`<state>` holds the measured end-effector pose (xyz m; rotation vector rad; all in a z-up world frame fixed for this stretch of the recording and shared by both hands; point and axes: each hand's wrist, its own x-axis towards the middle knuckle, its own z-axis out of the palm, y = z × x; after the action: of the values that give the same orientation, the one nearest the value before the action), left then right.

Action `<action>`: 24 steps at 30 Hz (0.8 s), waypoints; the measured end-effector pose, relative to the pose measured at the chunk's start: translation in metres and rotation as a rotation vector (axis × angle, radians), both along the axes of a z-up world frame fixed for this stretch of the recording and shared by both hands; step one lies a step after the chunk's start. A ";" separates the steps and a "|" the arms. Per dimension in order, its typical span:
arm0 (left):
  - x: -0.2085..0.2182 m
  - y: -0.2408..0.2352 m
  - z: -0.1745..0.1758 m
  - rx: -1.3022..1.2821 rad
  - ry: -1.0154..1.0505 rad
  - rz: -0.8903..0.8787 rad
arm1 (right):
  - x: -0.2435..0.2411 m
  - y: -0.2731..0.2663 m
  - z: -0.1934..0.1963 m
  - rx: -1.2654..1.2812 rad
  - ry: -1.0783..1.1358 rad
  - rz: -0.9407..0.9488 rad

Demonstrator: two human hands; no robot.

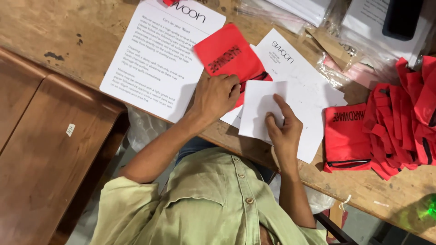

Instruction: Insert assembly instructions and furniture components into labeled hardware pouches.

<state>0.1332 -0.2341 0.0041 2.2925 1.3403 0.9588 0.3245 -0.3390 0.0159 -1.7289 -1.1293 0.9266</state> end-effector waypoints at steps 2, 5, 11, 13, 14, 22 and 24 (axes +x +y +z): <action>-0.002 0.003 0.001 -0.063 -0.026 -0.016 | 0.002 0.003 -0.004 0.031 0.020 -0.027; -0.004 0.004 0.005 -0.147 -0.051 -0.058 | 0.004 0.004 -0.011 0.036 0.058 -0.023; -0.005 0.005 0.013 -0.102 -0.032 -0.160 | 0.009 0.011 -0.019 0.023 0.207 0.104; -0.003 0.004 0.010 -0.053 -0.056 -0.186 | 0.007 0.011 -0.019 0.032 0.249 0.100; -0.002 0.005 0.006 -0.114 -0.031 -0.200 | 0.005 0.012 -0.018 0.067 0.219 0.103; 0.025 0.011 -0.003 -0.031 0.040 -0.163 | 0.012 0.007 -0.039 0.092 0.203 0.169; 0.035 0.014 -0.012 -0.037 0.096 -0.134 | 0.009 0.010 -0.029 0.070 -0.012 0.101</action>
<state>0.1681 -0.2196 -0.0080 2.3929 1.2115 0.7847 0.3333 -0.3287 -0.0128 -1.6352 -1.2514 0.9277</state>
